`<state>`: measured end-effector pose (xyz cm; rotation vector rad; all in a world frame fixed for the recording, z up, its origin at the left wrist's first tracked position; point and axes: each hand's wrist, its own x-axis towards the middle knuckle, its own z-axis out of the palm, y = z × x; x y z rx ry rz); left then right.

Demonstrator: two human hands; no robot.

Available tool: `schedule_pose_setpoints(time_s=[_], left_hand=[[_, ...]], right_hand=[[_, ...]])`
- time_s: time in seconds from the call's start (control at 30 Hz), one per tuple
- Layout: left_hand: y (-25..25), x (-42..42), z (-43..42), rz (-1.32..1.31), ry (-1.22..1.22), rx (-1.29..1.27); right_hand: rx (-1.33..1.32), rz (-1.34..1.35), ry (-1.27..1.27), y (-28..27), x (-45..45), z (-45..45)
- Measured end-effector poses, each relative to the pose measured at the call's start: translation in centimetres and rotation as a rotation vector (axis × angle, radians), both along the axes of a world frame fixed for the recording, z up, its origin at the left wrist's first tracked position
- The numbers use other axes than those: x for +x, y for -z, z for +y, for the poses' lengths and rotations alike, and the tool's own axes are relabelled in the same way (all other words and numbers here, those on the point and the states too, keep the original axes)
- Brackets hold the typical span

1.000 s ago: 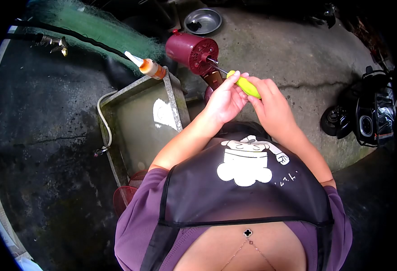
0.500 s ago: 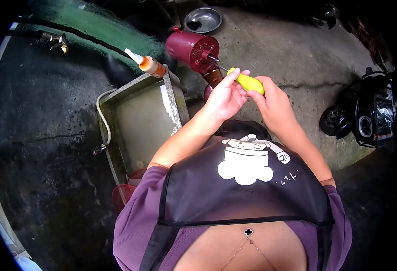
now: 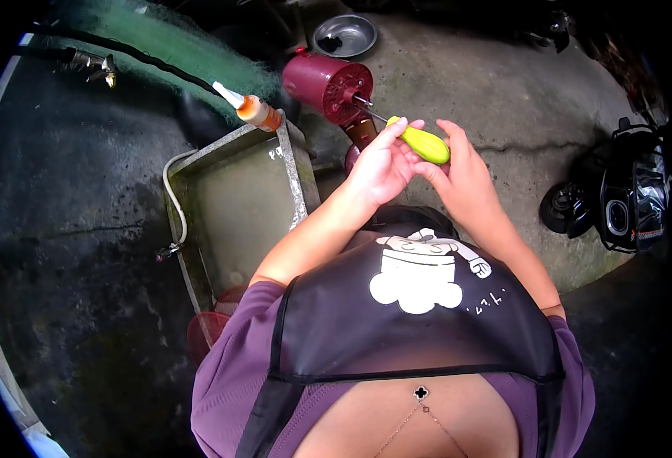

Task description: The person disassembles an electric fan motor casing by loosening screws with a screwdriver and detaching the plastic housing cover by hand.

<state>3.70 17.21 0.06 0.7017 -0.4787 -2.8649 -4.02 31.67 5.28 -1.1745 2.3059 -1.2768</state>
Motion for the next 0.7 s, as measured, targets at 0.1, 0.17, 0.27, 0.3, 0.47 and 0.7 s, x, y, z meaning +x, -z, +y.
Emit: schedule_pose_setpoints(time_s=[0.1,0.17,0.27,0.3,0.47,0.7], left_hand=[[0.5,-0.1,0.2,0.03,0.037,-0.019],[0.2,0.0,-0.2,0.018,0.021,0.001],[1.1,0.5,-1.6,0.012,-0.025,0.141],[1.5,0.8,-1.9,0.018,-0.048,0.259],[4.3,0.3,-2.7,-0.135,-0.288,0.256],[5.0,-0.1,-4.4,-0.181,-0.401,0.241]], right_hand=[[0.057,-0.154,-0.064,-0.3,-0.4,-0.1],[-0.017,-0.053,-0.044,0.5,-0.6,-0.3],[-0.082,0.029,-0.021,0.7,-0.8,-0.1],[-0.075,0.01,-0.013,0.7,-0.8,0.1],[-0.075,-0.017,-0.001,0.4,-0.6,1.3],[-0.123,0.002,0.018,0.5,-0.6,2.2]])
